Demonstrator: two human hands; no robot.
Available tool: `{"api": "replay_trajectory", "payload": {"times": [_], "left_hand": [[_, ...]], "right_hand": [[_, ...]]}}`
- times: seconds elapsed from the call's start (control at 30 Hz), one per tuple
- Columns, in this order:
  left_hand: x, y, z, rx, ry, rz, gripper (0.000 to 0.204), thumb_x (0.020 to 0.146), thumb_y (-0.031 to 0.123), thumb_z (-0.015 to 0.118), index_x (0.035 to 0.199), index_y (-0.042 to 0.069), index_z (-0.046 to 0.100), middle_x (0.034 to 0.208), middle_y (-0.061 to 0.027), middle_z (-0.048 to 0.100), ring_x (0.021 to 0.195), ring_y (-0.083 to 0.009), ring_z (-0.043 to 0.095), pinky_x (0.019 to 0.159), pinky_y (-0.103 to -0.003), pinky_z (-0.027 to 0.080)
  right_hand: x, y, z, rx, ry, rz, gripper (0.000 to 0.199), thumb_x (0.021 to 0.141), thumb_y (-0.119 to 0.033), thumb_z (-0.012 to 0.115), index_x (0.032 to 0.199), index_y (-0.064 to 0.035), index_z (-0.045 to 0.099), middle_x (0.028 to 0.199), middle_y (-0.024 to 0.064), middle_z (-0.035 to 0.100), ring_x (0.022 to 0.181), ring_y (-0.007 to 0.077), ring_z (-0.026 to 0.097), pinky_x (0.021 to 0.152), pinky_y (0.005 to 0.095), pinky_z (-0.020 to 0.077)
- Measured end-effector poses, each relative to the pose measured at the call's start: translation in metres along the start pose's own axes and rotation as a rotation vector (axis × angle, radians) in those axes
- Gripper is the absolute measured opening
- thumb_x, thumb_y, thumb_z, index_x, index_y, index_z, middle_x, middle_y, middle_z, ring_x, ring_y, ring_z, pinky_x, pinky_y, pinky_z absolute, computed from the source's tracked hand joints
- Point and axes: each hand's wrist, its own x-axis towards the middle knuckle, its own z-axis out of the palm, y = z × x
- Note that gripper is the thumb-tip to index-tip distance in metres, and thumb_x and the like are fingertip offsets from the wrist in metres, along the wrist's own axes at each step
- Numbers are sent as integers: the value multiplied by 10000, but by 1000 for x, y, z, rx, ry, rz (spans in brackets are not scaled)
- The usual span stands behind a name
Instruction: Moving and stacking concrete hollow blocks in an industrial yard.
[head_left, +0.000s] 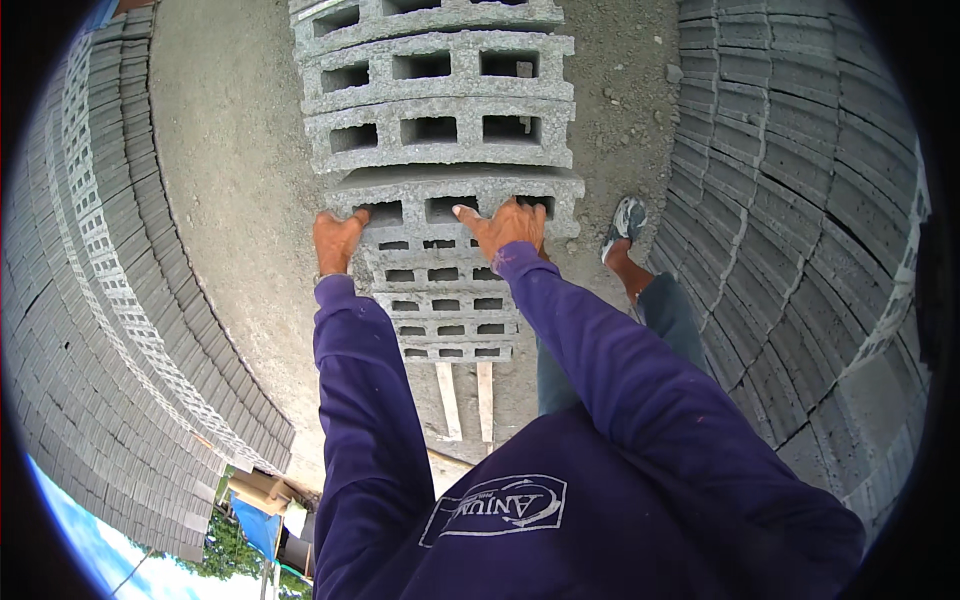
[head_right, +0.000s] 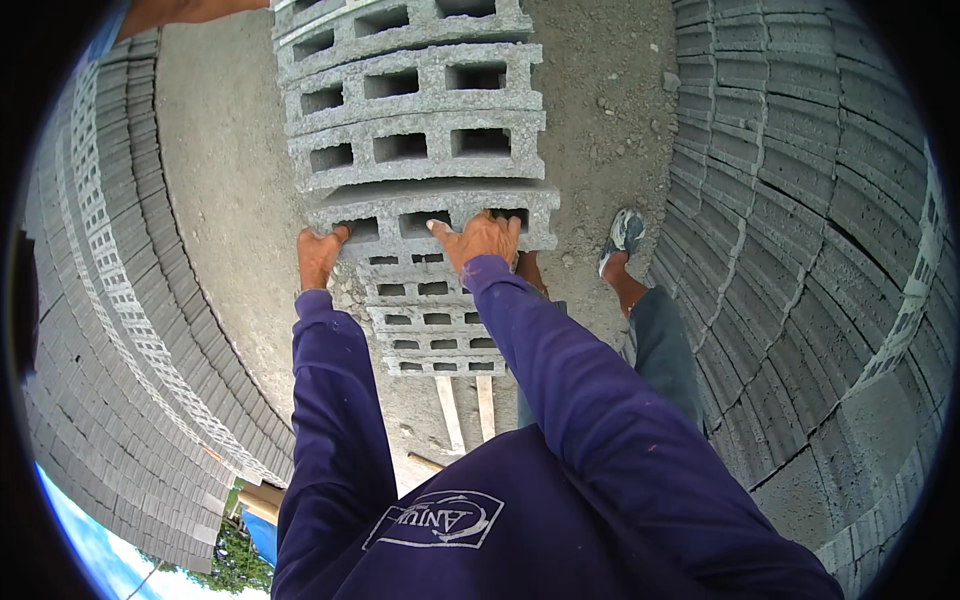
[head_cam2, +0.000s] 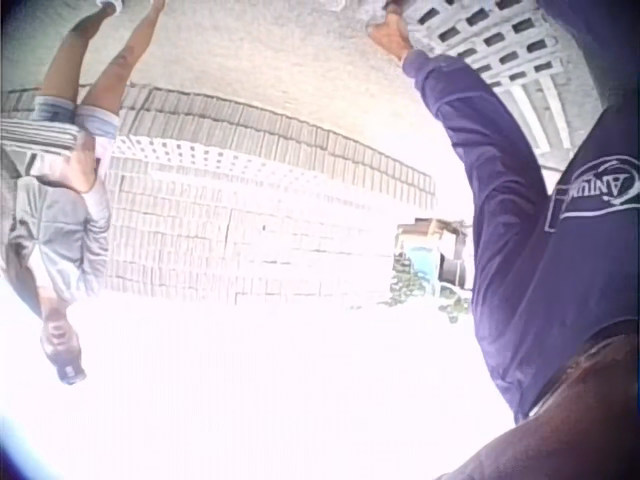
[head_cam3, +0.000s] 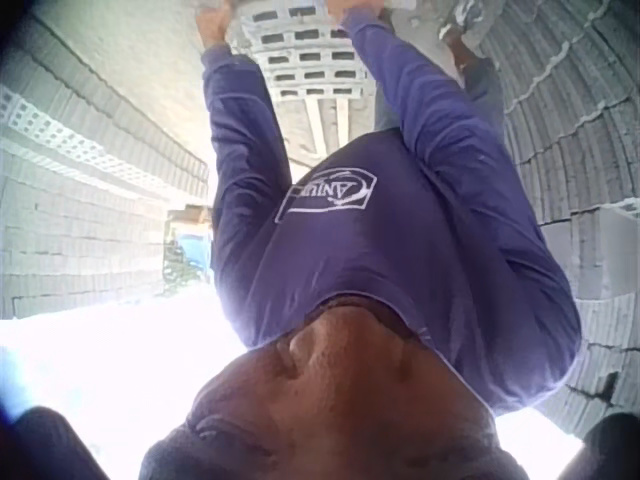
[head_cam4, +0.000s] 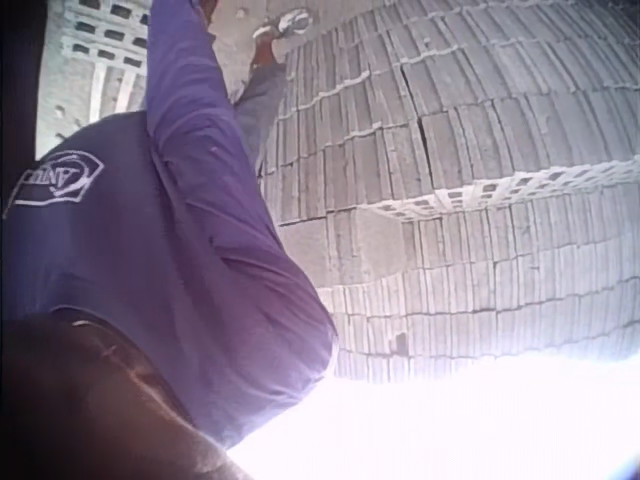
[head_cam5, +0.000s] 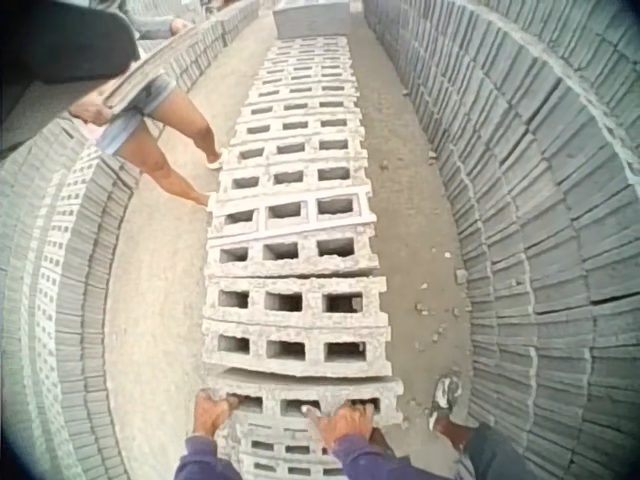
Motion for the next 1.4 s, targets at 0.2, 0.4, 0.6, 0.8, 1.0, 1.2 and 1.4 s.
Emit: {"api": "replay_trajectory", "payload": {"times": [0.2,0.4,0.6,0.8,1.0,1.2,1.4], "left_hand": [[-162,57,19,196,266,-115,510,618,339,756,746,-144,656,757,-341,644,739,-474,652,741,-503,507],[-279,84,-1,-267,154,-141,373,689,207,736,848,-125,678,832,-247,702,779,-350,689,754,-421,520],[-388,167,-58,-601,-1,18,311,801,152,710,942,-123,677,905,-157,713,809,-217,641,763,-349,500],[-451,256,-83,-230,-179,322,393,847,242,709,844,-136,603,572,-160,488,565,-275,456,618,-425,416],[-492,352,-45,-36,108,1568,218,873,46,655,1029,-27,520,846,-151,463,639,-297,438,550,-397,344],[-568,458,12,-268,-296,1409,439,848,306,712,698,-16,455,498,-161,376,428,-381,393,459,-473,324],[-620,520,50,-60,-657,1164,569,853,439,671,592,-20,458,481,-218,447,442,-422,488,451,-490,366]], "right_hand": [[-11,81,-29,99,223,-32,541,715,-447,727,884,65,695,877,243,687,960,364,611,1000,377,362],[-104,112,-144,-96,20,-183,462,725,-407,711,723,54,679,718,236,665,840,379,628,912,392,394],[-227,129,-273,-128,354,-342,461,695,-380,692,691,79,650,660,267,627,695,369,620,878,392,399],[-331,182,-432,-180,612,-257,481,609,-368,736,709,87,613,689,240,605,816,384,566,800,439,464],[-390,290,-539,-176,788,-107,452,580,-338,732,612,77,554,652,244,560,741,400,546,710,458,455],[-413,399,-595,-111,750,176,465,585,-324,751,609,81,524,682,258,535,742,411,536,693,457,438],[-410,496,-611,0,590,393,529,608,-293,799,860,106,559,902,265,568,894,394,553,779,439,446]]}}
